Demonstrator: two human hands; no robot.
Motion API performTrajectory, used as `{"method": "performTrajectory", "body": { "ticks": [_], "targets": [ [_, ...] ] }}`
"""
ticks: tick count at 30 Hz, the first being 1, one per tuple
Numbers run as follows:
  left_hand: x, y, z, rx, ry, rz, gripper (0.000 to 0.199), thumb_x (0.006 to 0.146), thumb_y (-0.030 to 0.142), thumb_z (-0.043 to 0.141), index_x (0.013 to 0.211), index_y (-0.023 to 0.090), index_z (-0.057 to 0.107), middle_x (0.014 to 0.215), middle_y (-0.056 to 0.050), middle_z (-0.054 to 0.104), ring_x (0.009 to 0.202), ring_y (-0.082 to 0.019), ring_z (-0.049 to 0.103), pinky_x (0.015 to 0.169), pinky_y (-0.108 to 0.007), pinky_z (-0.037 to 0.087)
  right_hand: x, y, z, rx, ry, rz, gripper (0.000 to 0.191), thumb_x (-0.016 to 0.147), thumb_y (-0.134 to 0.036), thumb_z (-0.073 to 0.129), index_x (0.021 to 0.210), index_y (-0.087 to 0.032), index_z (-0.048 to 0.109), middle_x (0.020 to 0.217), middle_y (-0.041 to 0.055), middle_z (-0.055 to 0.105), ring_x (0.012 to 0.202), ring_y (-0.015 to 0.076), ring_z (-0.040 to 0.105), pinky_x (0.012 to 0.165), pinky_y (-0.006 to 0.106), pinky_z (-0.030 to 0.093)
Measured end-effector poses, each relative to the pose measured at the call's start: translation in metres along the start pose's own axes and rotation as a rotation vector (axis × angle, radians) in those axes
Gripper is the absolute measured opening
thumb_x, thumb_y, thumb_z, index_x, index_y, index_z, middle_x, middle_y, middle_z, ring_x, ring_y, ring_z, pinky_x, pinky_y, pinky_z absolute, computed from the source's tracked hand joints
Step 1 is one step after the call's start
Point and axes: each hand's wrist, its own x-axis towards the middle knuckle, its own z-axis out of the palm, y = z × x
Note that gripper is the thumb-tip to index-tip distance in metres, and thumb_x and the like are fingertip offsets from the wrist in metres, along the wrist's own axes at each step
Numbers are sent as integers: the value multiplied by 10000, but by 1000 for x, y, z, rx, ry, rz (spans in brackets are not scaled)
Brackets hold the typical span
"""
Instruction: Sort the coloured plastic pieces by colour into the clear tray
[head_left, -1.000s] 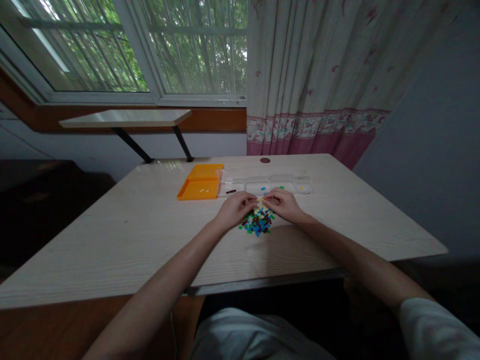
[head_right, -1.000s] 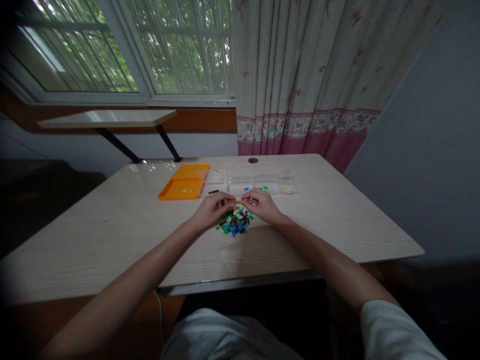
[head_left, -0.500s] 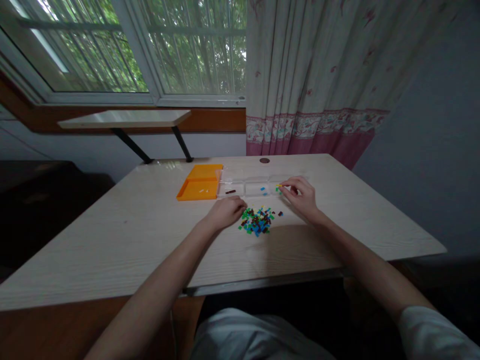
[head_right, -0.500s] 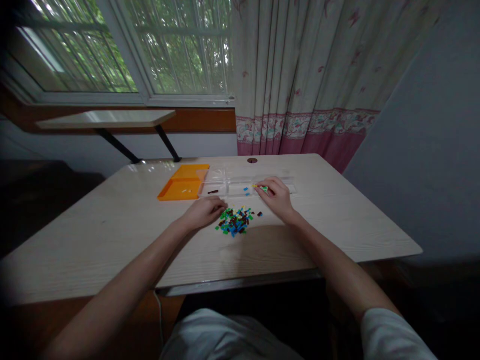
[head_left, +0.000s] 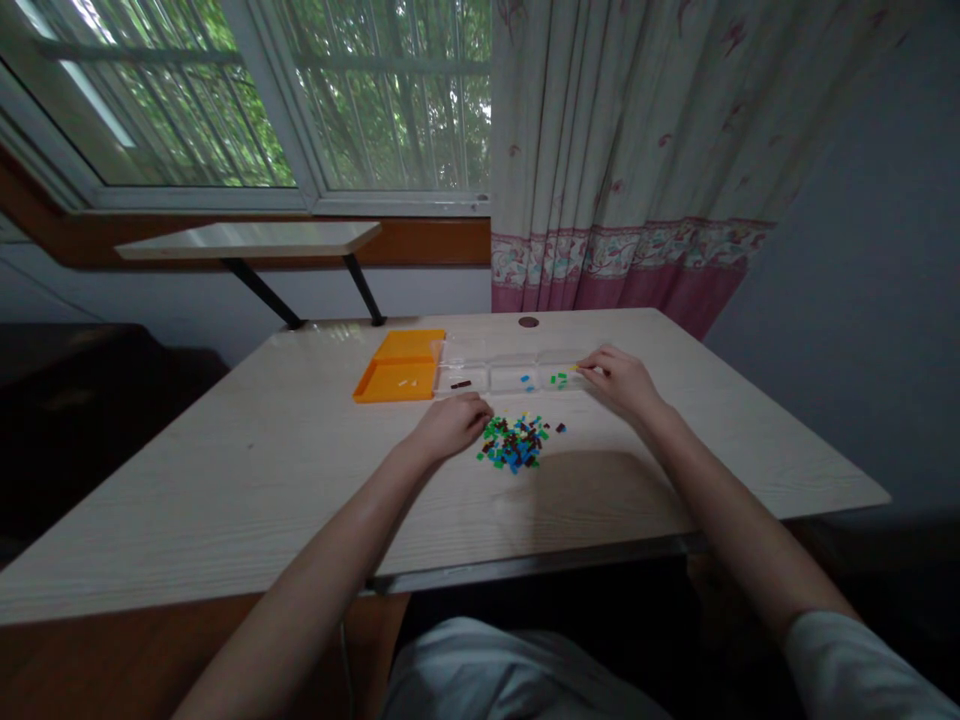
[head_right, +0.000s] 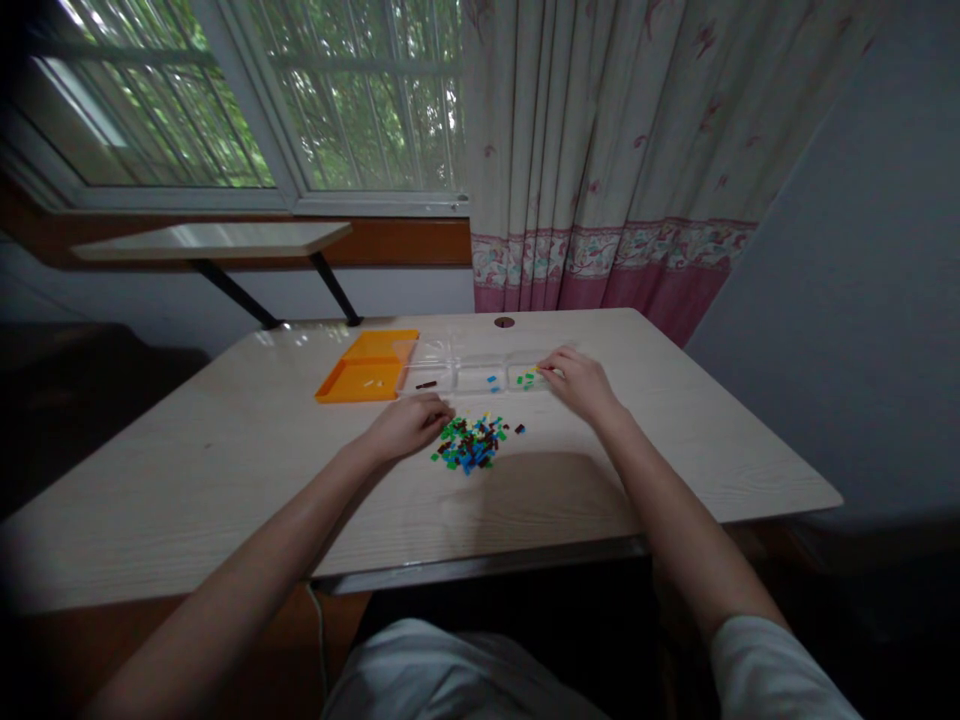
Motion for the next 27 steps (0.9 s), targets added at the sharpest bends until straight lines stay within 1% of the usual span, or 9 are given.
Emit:
{"method": "performTrajectory", "body": {
  "ticks": [3,6,11,13,15,18,22,24,27],
  "targets": [
    [0,0,0,-6,8,8,231,839,235,414,890,181,633,873,-65,625,813,-169,573,707,-266,443,-4,31,-7,-147,-84,162,184,814,-287,524,858,-200,681,874,50,626,774,166,562,691,278,408],
    [0,0,0,-6,8,7,229,840,236,417,885,179,634,860,-67,624,812,-170,572,701,-264,441,-7,49,-7,-229,-121,286,218,807,-295,507,870,-192,689,884,66,621,800,176,562,696,279,403],
    [0,2,-2,8,-4,5,229,846,248,413,862,176,630,846,-66,618,813,-172,571,700,-264,437,-9,57,0,-270,-228,367,245,793,-309,502,884,-196,698,888,82,625,795,188,563,677,279,397],
    [0,2,-2,12,-8,5,233,848,248,407,862,176,629,845,-65,616,809,-172,570,696,-262,435,-10,58,1,-285,-228,394,256,795,-316,494,886,-195,701,900,91,627,788,192,563,665,282,394],
    [0,2,-2,17,-6,4,233,848,247,406,864,176,627,848,-63,615,809,-173,570,690,-261,434,-10,58,0,-291,-188,411,263,802,-310,481,897,-193,696,916,94,629,790,197,563,660,286,392],
    [0,1,-2,17,1,8,228,847,245,409,873,178,625,859,-61,616,816,-173,569,688,-260,434,-7,50,-2,-246,-125,377,249,797,-270,479,894,-174,688,904,92,632,784,191,559,665,284,392],
    [0,2,-3,25,-8,15,229,844,235,410,877,175,629,857,-62,618,805,-168,569,685,-255,434,-2,18,-1,12,-138,178,224,785,-229,486,868,-158,681,837,65,633,690,139,535,642,251,388],
    [0,2,-3,28,-12,15,231,845,234,409,872,173,630,856,-64,618,797,-169,569,676,-257,433,-2,-1,3,160,-244,98,202,764,-218,505,841,-158,682,755,38,625,608,111,503,594,231,372],
    [0,2,-2,11,1,8,227,845,241,410,865,178,627,853,-66,615,797,-176,568,670,-265,433,-5,-20,12,346,-502,43,211,709,-168,535,866,-154,675,632,-12,582,517,80,446,518,200,332]
  ]
}}
